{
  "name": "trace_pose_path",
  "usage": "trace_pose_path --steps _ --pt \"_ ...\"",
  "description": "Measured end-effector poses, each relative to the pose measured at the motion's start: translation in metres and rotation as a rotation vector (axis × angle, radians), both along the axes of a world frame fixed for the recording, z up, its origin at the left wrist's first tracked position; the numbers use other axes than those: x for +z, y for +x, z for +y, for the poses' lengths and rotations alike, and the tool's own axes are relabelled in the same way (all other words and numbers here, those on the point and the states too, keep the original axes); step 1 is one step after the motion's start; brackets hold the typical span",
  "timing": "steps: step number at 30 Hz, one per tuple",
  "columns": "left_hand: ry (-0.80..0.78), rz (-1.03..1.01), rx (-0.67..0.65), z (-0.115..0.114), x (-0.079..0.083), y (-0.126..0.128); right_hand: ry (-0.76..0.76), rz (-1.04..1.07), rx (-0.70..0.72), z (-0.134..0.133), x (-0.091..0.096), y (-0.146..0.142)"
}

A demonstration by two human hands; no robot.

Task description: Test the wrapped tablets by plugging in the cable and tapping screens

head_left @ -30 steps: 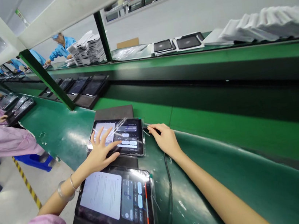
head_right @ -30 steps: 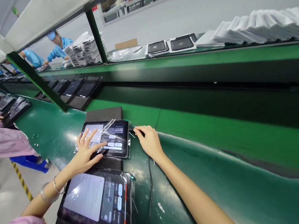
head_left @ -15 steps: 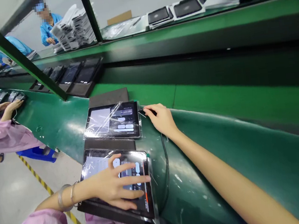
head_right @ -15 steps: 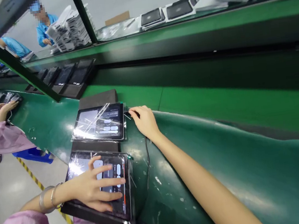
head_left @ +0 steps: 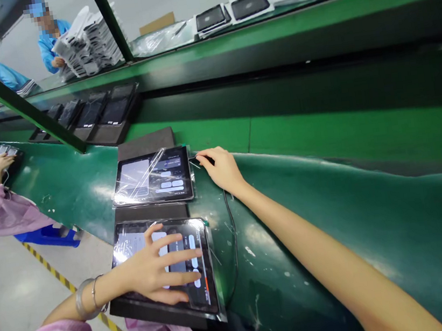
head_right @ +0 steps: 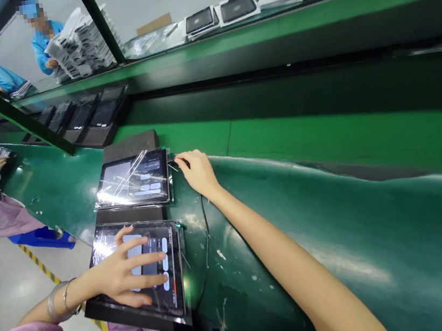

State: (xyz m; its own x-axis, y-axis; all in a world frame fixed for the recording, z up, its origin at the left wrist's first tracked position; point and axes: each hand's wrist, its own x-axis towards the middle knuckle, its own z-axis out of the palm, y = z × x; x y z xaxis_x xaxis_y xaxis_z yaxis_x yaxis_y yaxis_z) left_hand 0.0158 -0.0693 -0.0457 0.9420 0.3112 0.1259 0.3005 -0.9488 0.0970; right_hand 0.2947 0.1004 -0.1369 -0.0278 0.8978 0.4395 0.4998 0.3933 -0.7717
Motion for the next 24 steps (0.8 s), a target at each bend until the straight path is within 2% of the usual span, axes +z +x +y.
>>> trace_pose_path --steps 3,5,8,10,12,14,17,24 --pt "0.002 0.005 0.205 0.010 0.008 0.002 0.007 0.005 0.003 0.000 0.000 0.000" --pt "0.025 0.003 0.373 0.030 0.017 0.011 0.018 0.010 0.005 -0.001 0.000 0.001" --pt "0.020 -0.039 0.535 0.083 0.025 0.037 0.041 0.007 -0.012 -0.001 0.001 0.002" --pt "0.040 -0.066 0.616 0.127 0.024 0.058 0.054 -0.006 -0.035 -0.001 0.001 0.002" --pt "0.006 0.007 0.640 0.166 0.018 0.079 0.062 -0.027 -0.057 -0.001 0.002 0.003" --pt "-0.061 0.101 0.632 0.193 0.010 0.094 0.070 -0.058 -0.078 -0.002 0.002 0.003" --pt "-0.105 0.168 0.625 0.208 0.003 0.105 0.085 -0.104 -0.117 -0.004 0.004 0.006" --pt "-0.066 0.106 0.596 0.200 0.003 0.105 0.116 -0.136 -0.157 -0.013 0.003 0.007"
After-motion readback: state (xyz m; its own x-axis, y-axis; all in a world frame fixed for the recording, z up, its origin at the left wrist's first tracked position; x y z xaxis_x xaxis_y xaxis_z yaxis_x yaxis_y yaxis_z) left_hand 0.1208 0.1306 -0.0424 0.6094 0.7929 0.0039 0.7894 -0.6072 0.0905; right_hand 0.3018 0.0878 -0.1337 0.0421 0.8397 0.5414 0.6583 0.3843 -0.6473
